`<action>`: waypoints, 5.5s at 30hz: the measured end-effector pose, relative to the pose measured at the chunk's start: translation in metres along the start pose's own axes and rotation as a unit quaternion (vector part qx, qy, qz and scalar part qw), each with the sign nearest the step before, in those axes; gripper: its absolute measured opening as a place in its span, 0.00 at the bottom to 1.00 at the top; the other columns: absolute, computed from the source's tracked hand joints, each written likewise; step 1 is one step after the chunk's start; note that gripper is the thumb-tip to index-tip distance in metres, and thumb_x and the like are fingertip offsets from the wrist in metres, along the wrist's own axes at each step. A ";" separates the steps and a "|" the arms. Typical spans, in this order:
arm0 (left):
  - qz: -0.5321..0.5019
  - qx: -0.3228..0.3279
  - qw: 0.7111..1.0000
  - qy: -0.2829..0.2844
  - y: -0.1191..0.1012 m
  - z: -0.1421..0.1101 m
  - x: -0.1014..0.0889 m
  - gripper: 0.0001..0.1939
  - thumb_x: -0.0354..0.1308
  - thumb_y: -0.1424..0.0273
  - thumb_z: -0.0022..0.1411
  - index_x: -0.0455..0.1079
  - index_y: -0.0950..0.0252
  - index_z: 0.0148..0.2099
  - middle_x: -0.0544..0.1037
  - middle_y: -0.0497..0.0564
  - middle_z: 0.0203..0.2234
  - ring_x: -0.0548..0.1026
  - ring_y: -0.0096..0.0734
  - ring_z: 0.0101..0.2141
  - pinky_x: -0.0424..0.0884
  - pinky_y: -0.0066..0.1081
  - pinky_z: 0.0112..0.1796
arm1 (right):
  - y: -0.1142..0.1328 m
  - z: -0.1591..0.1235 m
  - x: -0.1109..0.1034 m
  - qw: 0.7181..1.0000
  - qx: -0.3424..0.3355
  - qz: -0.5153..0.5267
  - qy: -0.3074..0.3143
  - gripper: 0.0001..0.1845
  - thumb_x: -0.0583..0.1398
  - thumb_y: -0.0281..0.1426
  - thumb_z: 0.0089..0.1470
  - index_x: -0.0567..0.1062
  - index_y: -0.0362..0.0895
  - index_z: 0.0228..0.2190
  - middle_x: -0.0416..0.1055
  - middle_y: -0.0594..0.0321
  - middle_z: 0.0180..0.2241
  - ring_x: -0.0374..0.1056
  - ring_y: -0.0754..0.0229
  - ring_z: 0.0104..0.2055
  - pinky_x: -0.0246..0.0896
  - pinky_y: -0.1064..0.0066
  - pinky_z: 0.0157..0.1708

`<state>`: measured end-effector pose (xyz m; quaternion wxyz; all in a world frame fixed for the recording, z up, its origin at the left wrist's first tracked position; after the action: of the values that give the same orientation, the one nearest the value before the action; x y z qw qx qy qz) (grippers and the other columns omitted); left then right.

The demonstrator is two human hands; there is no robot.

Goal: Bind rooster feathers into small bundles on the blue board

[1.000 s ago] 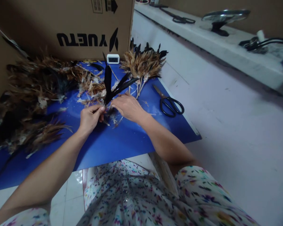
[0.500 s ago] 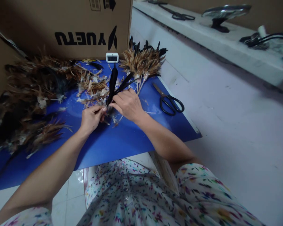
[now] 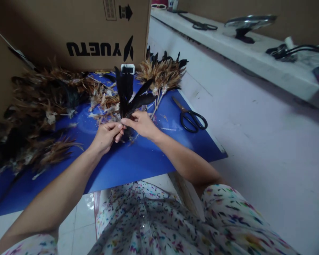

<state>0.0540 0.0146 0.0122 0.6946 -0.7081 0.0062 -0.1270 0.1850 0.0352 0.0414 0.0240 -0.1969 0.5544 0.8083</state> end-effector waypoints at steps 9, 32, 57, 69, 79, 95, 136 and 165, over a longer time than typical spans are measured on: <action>-0.005 -0.012 0.997 0.073 -0.001 -0.006 0.012 0.20 0.73 0.56 0.49 0.75 0.70 0.27 0.70 0.47 0.16 0.64 0.18 0.15 0.59 0.22 0.17 | -0.007 -0.001 0.007 0.968 0.147 0.201 0.035 0.23 0.70 0.42 0.49 0.71 0.39 0.17 0.64 0.69 0.14 0.54 0.74 0.16 0.49 0.79 0.17; -0.042 -0.054 0.993 0.099 0.005 -0.007 0.013 0.20 0.75 0.58 0.46 0.78 0.70 0.33 0.80 0.53 0.25 0.69 0.21 0.16 0.65 0.24 0.17 | -0.007 -0.001 0.008 0.956 0.161 0.234 0.072 0.25 0.69 0.40 0.52 0.70 0.38 0.15 0.62 0.69 0.11 0.53 0.74 0.13 0.48 0.80 0.13; -0.008 -0.133 0.988 0.077 0.016 -0.008 0.011 0.19 0.74 0.60 0.45 0.75 0.70 0.29 0.67 0.46 0.15 0.55 0.14 0.12 0.45 0.21 0.15 | 0.000 -0.003 0.006 0.988 0.093 0.070 0.104 0.25 0.65 0.45 0.53 0.70 0.39 0.17 0.64 0.68 0.16 0.57 0.70 0.21 0.50 0.76 0.24; -0.027 -0.061 0.998 0.002 0.003 -0.004 0.001 0.07 0.67 0.70 0.49 0.74 0.68 0.27 0.71 0.47 0.16 0.58 0.16 0.12 0.53 0.22 0.16 | 0.013 0.006 -0.083 0.999 0.028 -0.030 0.008 0.10 0.64 0.34 0.55 0.77 0.39 0.29 0.72 0.66 0.24 0.62 0.69 0.25 0.56 0.75 0.28; -0.042 -0.021 0.998 -0.028 0.002 -0.002 -0.007 0.05 0.64 0.72 0.53 0.73 0.68 0.27 0.70 0.47 0.16 0.62 0.19 0.14 0.57 0.22 0.17 | -0.043 -0.012 -0.109 0.930 0.126 -0.336 0.079 0.10 0.64 0.35 0.54 0.80 0.41 0.27 0.77 0.60 0.27 0.70 0.62 0.31 0.55 0.72 0.32; -0.127 -0.112 0.985 0.034 0.018 -0.013 0.019 0.18 0.76 0.62 0.44 0.72 0.68 0.26 0.78 0.50 0.31 0.71 0.20 0.19 0.64 0.21 0.18 | -0.019 -0.018 -0.062 0.997 0.071 -0.018 0.007 0.14 0.67 0.39 0.46 0.75 0.40 0.23 0.71 0.66 0.20 0.62 0.68 0.23 0.55 0.74 0.25; -0.143 -0.053 0.984 -0.090 0.014 -0.005 -0.004 0.07 0.67 0.71 0.56 0.76 0.70 0.28 0.70 0.47 0.17 0.66 0.18 0.17 0.62 0.20 0.20 | -0.016 -0.014 -0.017 0.962 0.090 0.257 -0.035 0.27 0.70 0.51 0.44 0.66 0.44 0.28 0.76 0.65 0.30 0.74 0.67 0.29 0.67 0.77 0.24; -0.049 -0.007 0.996 -0.069 0.006 -0.004 -0.004 0.09 0.68 0.68 0.53 0.77 0.69 0.28 0.73 0.49 0.17 0.66 0.20 0.17 0.63 0.22 0.21 | -0.012 -0.023 -0.011 0.958 0.197 0.187 0.088 0.05 0.64 0.23 0.48 0.75 0.40 0.23 0.71 0.69 0.19 0.64 0.71 0.19 0.63 0.81 0.17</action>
<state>0.0504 0.0113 0.0056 0.6812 -0.7196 -0.0751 -0.1118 0.2047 0.0214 0.0276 -0.1385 -0.1516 0.7296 0.6523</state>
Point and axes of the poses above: each hand's wrist, its own z-axis towards the middle knuckle, its own x-axis out of the palm, y = z × x, the point moved 7 cm from there along z, towards the middle knuckle
